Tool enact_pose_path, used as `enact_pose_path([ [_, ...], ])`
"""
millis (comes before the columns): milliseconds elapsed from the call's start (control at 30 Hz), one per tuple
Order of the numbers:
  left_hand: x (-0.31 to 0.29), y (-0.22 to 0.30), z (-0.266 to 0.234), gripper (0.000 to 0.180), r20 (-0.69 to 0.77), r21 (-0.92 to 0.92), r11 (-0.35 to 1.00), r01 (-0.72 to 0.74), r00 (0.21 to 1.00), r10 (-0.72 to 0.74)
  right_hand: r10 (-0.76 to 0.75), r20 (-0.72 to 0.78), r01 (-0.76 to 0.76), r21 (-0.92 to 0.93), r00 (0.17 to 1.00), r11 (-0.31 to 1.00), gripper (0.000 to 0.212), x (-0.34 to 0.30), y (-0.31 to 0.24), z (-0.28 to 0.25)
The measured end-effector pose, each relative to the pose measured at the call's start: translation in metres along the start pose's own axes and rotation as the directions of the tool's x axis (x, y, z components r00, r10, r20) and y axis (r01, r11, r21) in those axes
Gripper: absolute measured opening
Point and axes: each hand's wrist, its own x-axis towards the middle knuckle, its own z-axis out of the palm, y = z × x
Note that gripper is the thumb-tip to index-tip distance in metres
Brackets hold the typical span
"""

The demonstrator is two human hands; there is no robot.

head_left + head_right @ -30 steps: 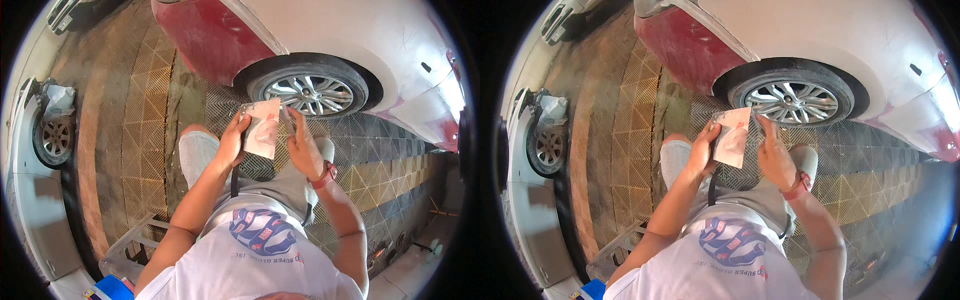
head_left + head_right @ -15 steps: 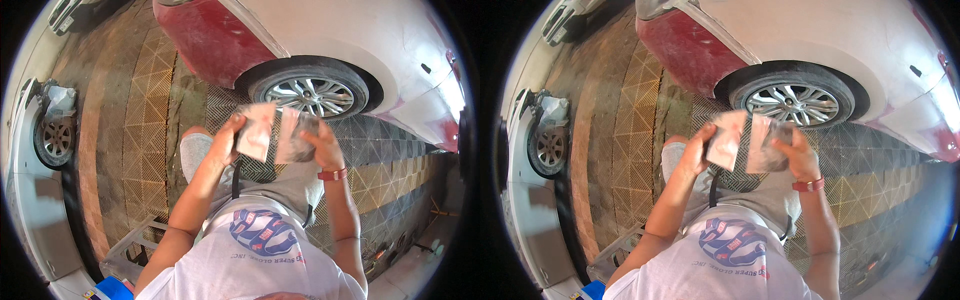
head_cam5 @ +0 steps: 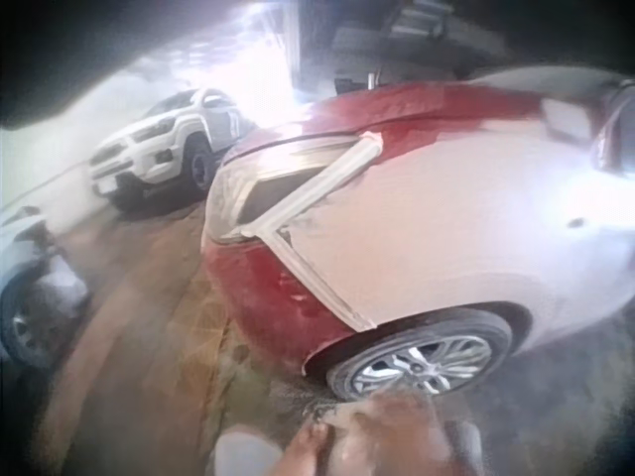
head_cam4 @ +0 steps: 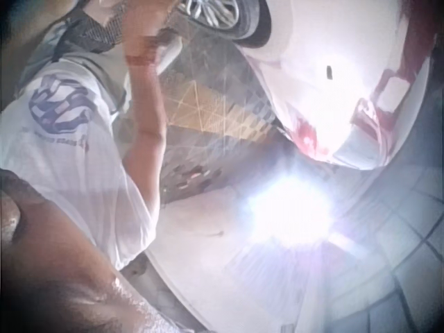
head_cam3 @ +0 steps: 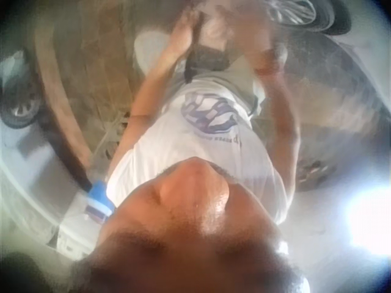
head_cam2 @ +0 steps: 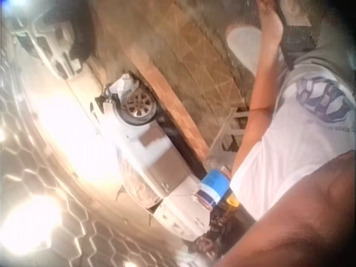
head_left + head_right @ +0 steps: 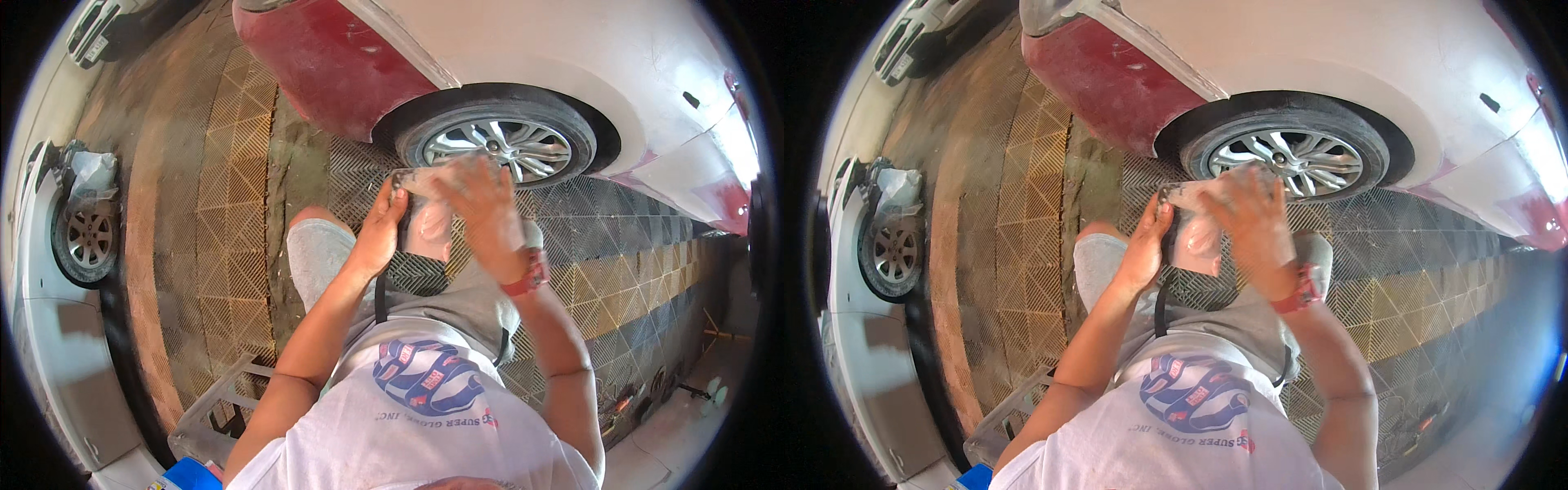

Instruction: The person sands the front fender of a red car using a sanding block. They work around the wheel arch and along the side panel, smoothing the surface in preparation for further bodywork.

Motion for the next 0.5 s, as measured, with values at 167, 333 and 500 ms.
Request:
enact_pose_path([
  [167, 0.003, -0.017, -0.014, 0.048, -0.282, 0.246, 0.96, -0.131, 0.938, 0.2, -0.165, 0.135, 0.158, 0.066, 0.977, 0.985, 0.069, -0.044, -0.028, 0.015],
  [333, 0.016, -0.025, -0.028, 0.046, -0.556, -0.16, 0.969, -0.188, 0.828, 0.069, -0.224, 0.217, 0.198, 0.134, 0.95, 0.971, 0.068, -0.037, -0.026, -0.025],
  [500, 0.012, -0.01, -0.001, 0.043, -0.261, -0.371, 0.925, -0.078, 0.965, -0.023, -0.012, 0.038, -0.011, 0.568, 0.999, 0.823, 0.068, -0.031, -0.035, 0.008],
])
